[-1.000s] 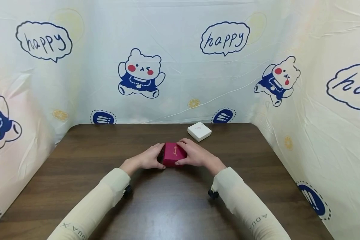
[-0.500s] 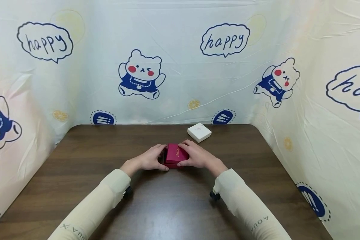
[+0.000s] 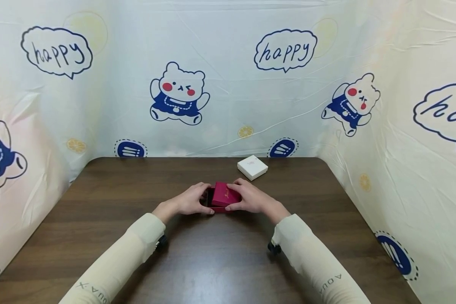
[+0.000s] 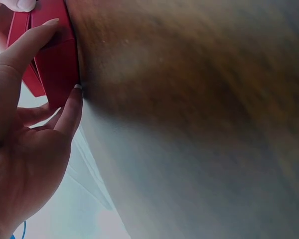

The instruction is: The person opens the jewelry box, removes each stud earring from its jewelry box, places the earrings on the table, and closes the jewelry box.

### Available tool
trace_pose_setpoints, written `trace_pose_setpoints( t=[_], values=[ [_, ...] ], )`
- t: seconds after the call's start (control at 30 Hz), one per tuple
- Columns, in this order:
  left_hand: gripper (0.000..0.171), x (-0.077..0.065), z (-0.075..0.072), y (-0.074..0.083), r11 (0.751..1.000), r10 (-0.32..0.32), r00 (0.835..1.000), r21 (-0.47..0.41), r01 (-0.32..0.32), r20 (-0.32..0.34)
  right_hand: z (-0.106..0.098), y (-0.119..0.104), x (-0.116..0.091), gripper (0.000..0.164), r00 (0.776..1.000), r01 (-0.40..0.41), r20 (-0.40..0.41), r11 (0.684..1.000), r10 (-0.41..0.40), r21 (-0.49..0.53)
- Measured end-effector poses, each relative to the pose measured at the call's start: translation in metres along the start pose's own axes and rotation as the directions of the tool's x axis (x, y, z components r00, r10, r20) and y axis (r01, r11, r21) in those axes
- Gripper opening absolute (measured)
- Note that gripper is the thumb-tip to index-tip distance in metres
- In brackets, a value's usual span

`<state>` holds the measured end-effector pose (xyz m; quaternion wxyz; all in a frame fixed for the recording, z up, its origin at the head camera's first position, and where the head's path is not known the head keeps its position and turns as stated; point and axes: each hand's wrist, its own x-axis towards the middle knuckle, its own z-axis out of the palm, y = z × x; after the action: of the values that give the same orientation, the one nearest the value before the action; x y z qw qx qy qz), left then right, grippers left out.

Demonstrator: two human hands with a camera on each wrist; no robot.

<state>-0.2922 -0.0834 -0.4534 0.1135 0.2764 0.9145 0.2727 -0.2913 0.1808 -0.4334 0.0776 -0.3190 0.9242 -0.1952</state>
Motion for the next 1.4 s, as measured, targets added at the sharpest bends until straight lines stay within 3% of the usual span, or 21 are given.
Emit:
trace_pose_setpoints(
  t=[0.8, 1.4],
  values=[
    [0.079, 0.005, -0.003, -0.002, 1.000, 0.011, 1.000, -0.006, -0.011, 0.005, -0.007, 0.005, -0.005, 0.081, 1.000, -0.009, 0.001, 0.999, 0.009, -0.045],
    [0.085, 0.001, -0.001, -0.001, 1.000, 0.011, 1.000, -0.027, -0.011, 0.020, -0.007, 0.008, -0.016, 0.081, 1.000, -0.030, -0.009, 0.999, 0.030, -0.033]
  ],
)
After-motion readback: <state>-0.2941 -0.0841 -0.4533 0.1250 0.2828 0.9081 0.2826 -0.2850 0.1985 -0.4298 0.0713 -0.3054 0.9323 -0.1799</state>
